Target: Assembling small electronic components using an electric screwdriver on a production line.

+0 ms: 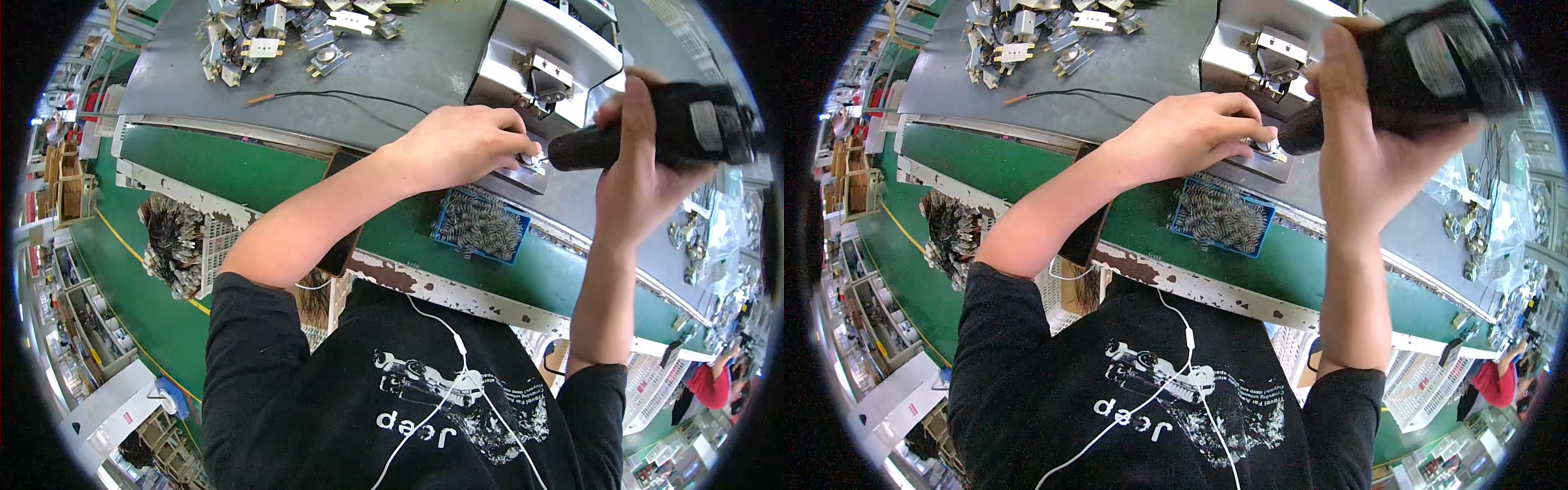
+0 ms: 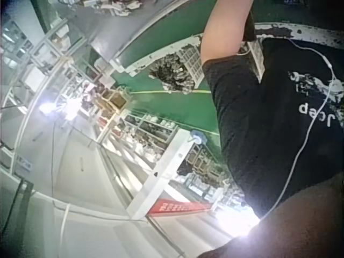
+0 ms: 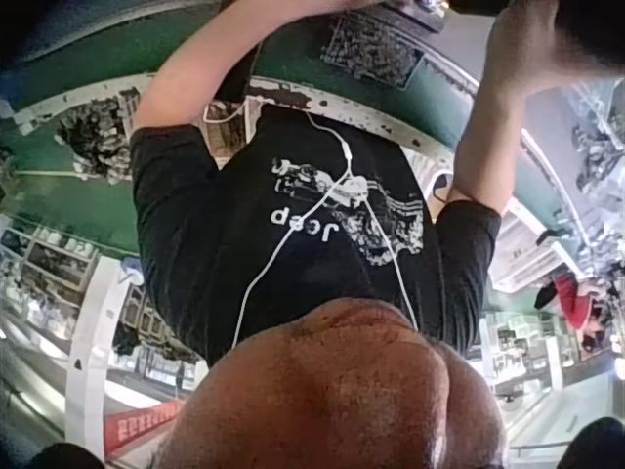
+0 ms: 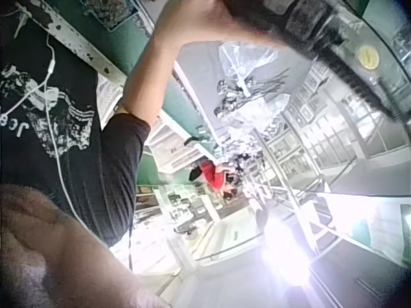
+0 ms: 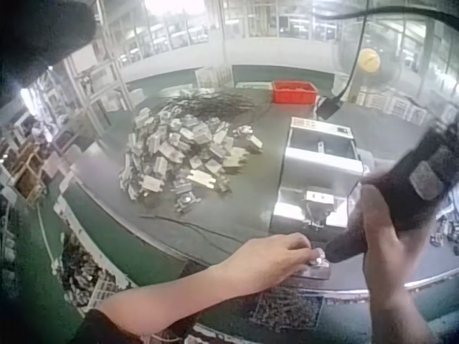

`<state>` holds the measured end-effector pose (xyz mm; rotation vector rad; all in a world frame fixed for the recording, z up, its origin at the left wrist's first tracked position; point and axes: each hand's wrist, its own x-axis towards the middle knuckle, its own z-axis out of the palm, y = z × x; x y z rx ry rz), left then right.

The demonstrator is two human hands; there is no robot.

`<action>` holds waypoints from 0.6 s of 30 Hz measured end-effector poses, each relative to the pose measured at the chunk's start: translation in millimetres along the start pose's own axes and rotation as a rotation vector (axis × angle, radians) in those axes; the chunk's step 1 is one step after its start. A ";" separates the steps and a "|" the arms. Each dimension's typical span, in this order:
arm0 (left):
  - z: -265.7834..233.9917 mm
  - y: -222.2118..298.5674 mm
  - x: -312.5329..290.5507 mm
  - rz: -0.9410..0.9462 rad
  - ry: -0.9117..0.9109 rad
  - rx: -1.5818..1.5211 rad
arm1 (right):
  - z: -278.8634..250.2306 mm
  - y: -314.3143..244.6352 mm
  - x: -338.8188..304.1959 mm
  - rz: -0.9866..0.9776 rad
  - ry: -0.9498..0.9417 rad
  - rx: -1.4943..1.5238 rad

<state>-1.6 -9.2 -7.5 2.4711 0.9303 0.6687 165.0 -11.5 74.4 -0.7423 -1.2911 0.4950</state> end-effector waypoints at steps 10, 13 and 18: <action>2.2 -3.2 0.5 0.025 0.039 -0.009 | -22.2 -7.4 5.7 0.186 -0.332 0.028; 2.2 -4.8 -0.8 0.038 0.051 -0.045 | -48.4 13.7 35.3 0.207 -0.674 0.094; 3.3 -3.4 -0.4 0.032 0.049 -0.034 | -36.2 29.4 47.4 0.148 -0.842 0.545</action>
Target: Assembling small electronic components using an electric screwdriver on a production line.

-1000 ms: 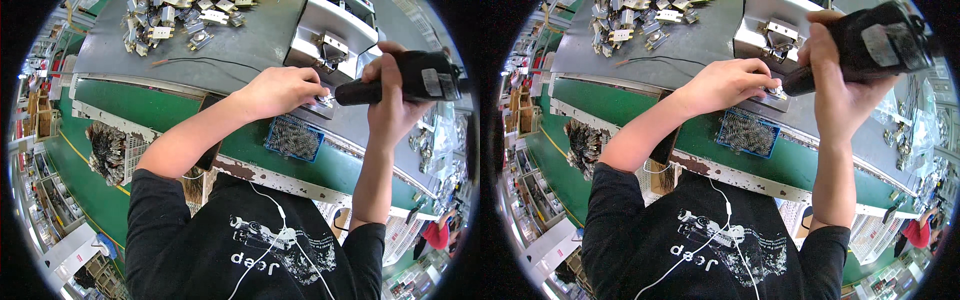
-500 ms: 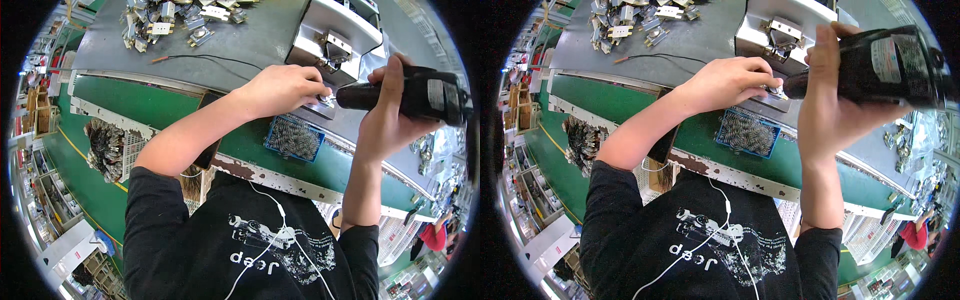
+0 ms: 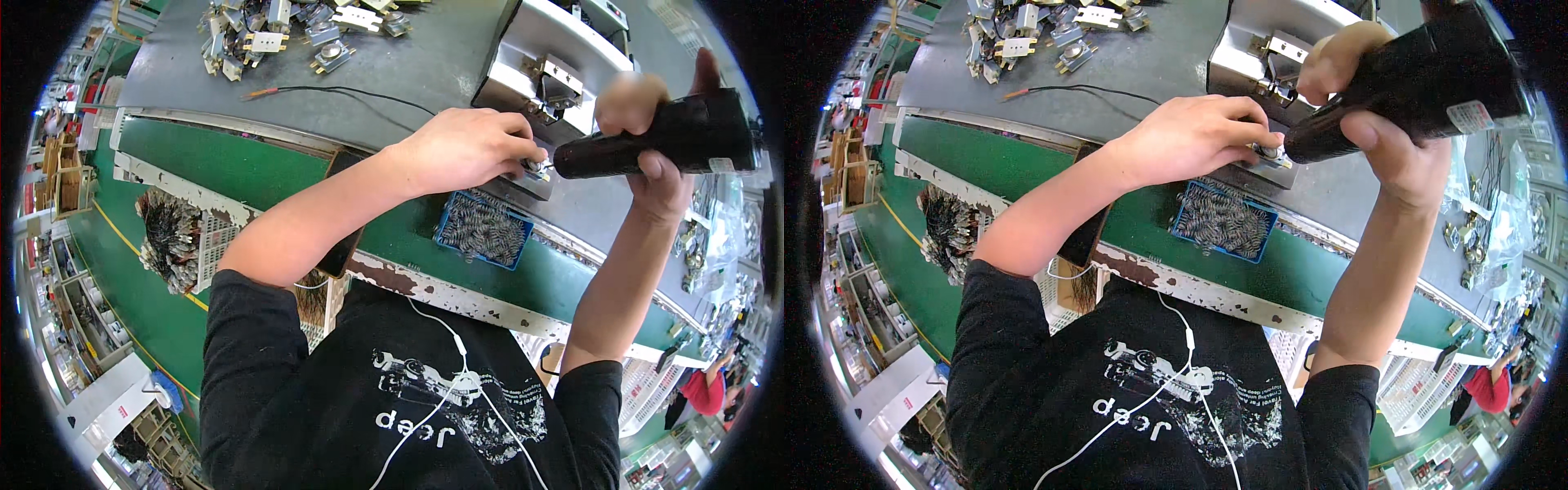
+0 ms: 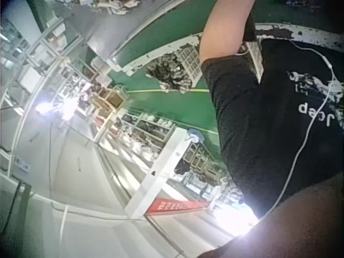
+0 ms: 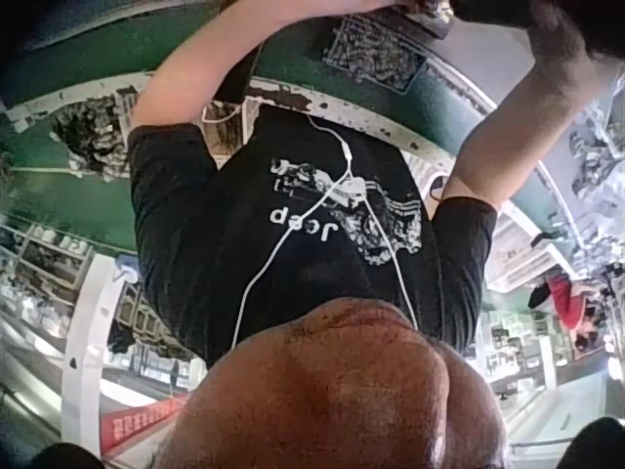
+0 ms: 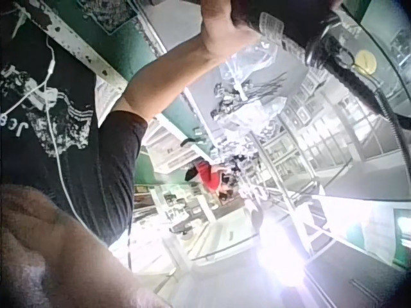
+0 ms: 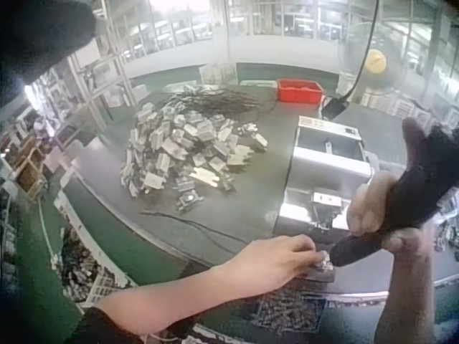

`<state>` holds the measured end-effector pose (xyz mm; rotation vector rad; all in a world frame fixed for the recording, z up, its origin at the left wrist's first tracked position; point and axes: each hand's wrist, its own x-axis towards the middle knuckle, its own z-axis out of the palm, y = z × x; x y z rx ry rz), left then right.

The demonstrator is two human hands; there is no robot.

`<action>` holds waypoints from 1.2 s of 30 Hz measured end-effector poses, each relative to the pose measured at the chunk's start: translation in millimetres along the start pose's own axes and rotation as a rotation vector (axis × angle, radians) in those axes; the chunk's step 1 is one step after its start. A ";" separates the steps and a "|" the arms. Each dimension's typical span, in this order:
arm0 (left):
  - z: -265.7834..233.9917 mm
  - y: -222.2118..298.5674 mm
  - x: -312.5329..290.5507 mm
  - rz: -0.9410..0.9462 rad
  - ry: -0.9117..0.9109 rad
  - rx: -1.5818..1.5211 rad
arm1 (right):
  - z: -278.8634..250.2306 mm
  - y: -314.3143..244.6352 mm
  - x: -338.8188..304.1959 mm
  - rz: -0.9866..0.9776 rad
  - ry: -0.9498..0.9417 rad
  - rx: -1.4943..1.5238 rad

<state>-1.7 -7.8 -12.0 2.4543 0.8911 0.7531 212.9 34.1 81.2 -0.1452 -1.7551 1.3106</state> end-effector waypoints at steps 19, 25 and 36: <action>0.2 -1.7 -0.4 0.068 -0.003 0.021 | 33.2 -15.9 -8.3 0.031 0.286 -0.147; -4.1 1.0 -0.4 0.108 0.023 0.135 | 35.8 -23.3 -10.0 0.136 0.387 -0.270; -34.6 25.5 29.3 0.131 0.323 0.312 | 24.3 -59.7 -21.4 -0.051 0.598 -0.186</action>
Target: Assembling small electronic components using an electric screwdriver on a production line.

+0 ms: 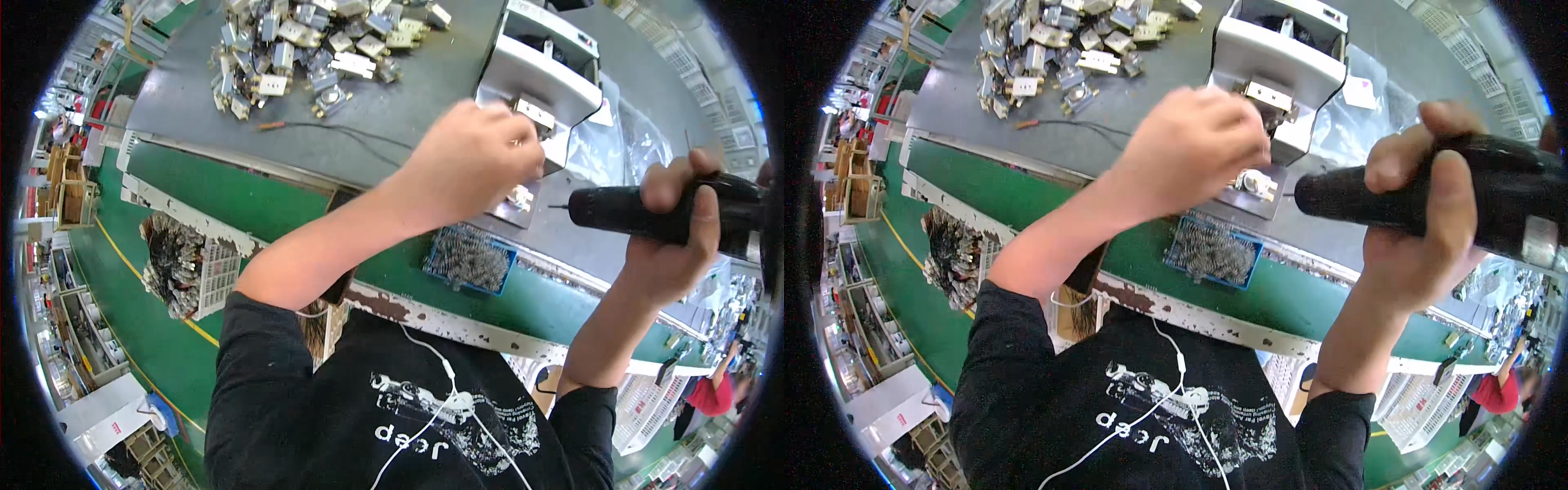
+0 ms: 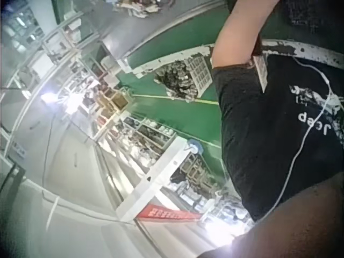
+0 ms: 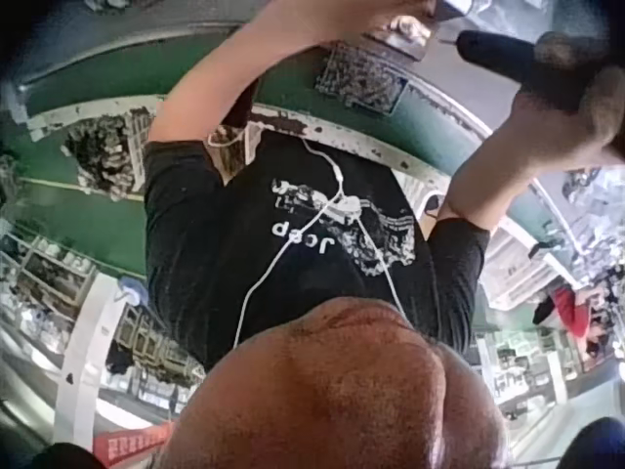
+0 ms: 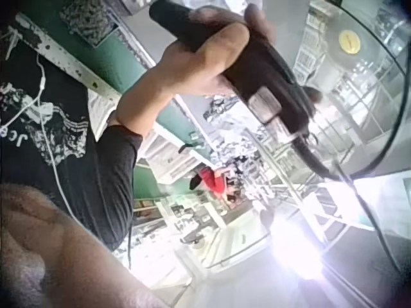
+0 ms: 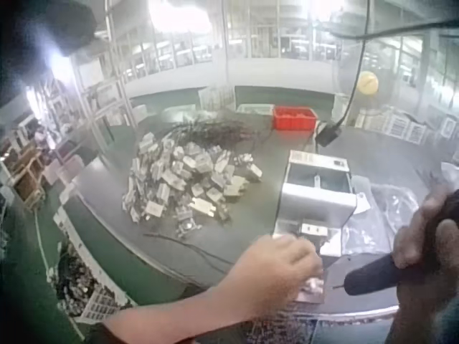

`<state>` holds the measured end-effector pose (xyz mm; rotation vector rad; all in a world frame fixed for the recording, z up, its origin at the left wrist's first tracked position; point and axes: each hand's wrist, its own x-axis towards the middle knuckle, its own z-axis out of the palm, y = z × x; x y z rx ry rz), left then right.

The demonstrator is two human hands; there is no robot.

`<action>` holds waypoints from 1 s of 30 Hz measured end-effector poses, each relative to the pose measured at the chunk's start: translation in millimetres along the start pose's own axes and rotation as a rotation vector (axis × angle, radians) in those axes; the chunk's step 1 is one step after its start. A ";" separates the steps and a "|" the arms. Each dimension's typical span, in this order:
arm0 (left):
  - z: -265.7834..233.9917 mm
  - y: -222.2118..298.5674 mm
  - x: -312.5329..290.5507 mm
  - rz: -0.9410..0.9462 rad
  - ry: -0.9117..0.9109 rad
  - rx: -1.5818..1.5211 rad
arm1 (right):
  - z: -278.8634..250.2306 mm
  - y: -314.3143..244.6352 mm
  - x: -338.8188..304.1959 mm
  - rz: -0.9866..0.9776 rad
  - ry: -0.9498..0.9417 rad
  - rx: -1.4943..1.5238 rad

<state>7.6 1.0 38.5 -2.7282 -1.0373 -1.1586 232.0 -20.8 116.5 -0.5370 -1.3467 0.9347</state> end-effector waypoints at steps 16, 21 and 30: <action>11.3 -9.0 -23.8 -0.120 -0.402 -0.258 | 41.9 13.8 -1.8 -0.026 0.106 -0.237; 25.6 -13.6 -36.2 -0.135 -0.344 -0.257 | 50.1 48.0 -2.8 -0.029 0.087 -0.152; 17.8 -9.4 -33.4 -0.275 -0.490 -0.312 | 63.3 49.6 -4.5 -0.004 -0.016 -0.238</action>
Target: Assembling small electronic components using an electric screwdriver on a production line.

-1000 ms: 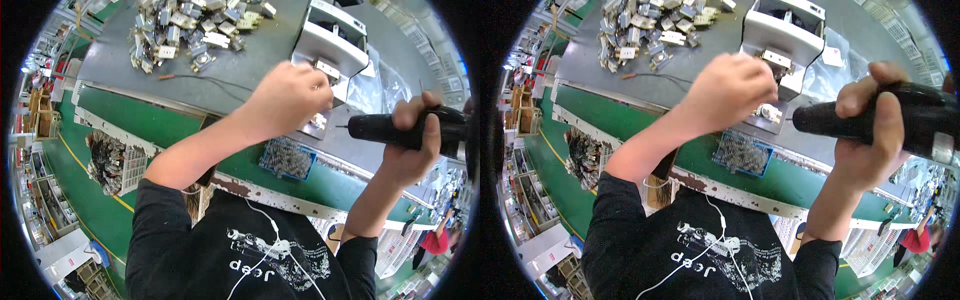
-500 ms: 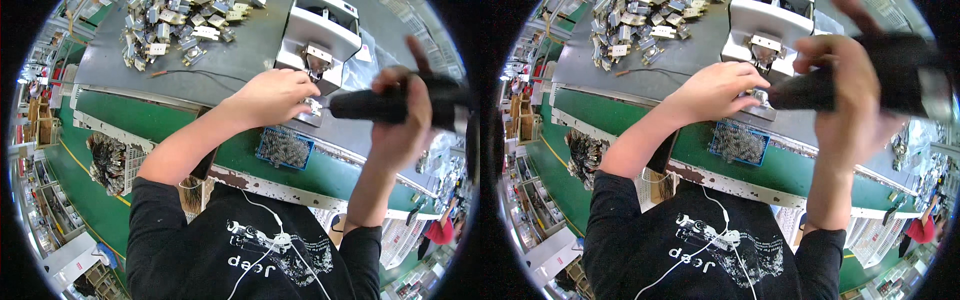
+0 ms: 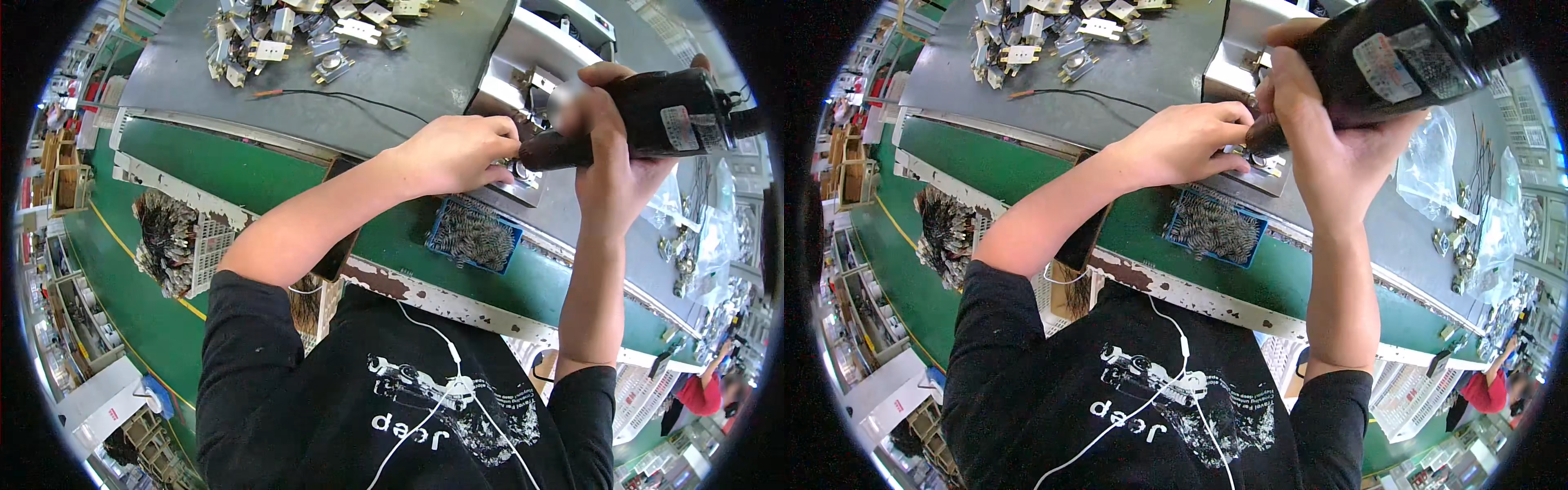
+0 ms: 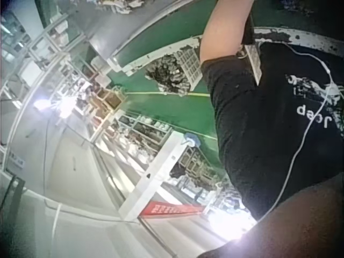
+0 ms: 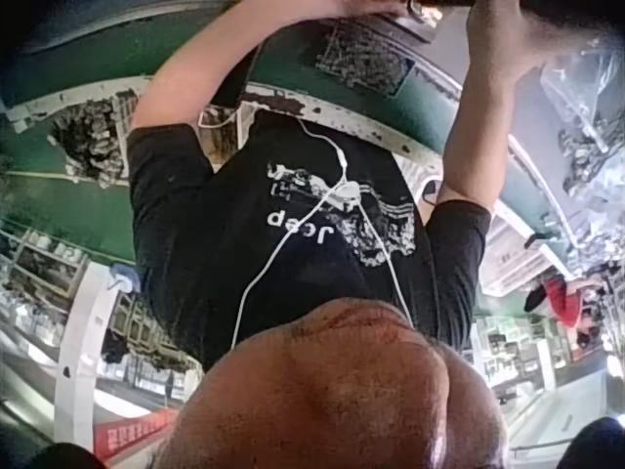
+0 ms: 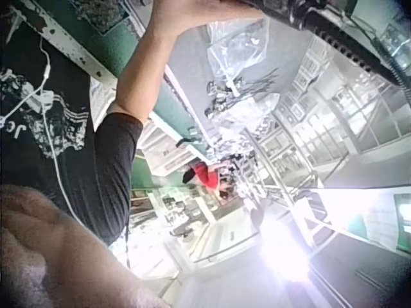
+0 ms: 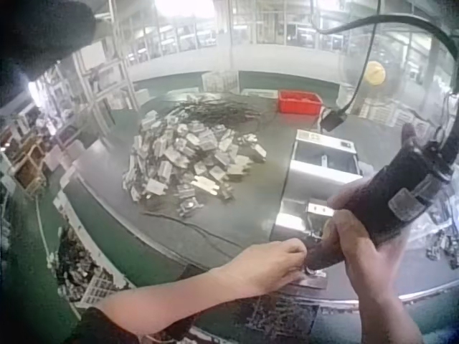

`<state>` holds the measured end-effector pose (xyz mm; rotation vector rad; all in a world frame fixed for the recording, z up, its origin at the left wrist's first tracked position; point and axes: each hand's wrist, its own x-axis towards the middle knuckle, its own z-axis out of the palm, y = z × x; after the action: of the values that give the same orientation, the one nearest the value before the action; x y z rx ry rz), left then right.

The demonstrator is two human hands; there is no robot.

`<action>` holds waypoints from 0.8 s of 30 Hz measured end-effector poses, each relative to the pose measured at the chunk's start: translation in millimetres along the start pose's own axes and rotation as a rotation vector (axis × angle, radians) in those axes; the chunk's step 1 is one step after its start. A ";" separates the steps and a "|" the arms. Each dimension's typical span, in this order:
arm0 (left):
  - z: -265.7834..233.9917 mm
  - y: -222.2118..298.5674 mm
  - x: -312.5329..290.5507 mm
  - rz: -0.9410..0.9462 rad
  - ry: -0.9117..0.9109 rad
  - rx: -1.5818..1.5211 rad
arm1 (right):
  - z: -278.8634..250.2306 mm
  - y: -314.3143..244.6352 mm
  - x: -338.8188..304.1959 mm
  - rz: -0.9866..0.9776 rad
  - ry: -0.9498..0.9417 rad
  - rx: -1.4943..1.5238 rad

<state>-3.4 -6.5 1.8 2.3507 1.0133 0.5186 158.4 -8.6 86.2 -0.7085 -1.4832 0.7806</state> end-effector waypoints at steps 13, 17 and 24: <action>-2.1 -1.0 4.8 -0.008 -0.028 0.001 | -17.3 13.4 8.3 -0.038 -0.271 0.307; -0.7 -3.0 3.9 0.003 -0.008 -0.005 | -15.6 15.0 7.8 -0.029 -0.259 0.345; -2.4 -2.2 4.3 0.034 -0.035 0.006 | -16.1 18.7 8.5 -0.090 -0.265 0.338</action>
<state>-3.1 -1.2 3.0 2.3771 0.9618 0.4857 173.5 10.2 76.2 -0.2888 -1.5553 1.0545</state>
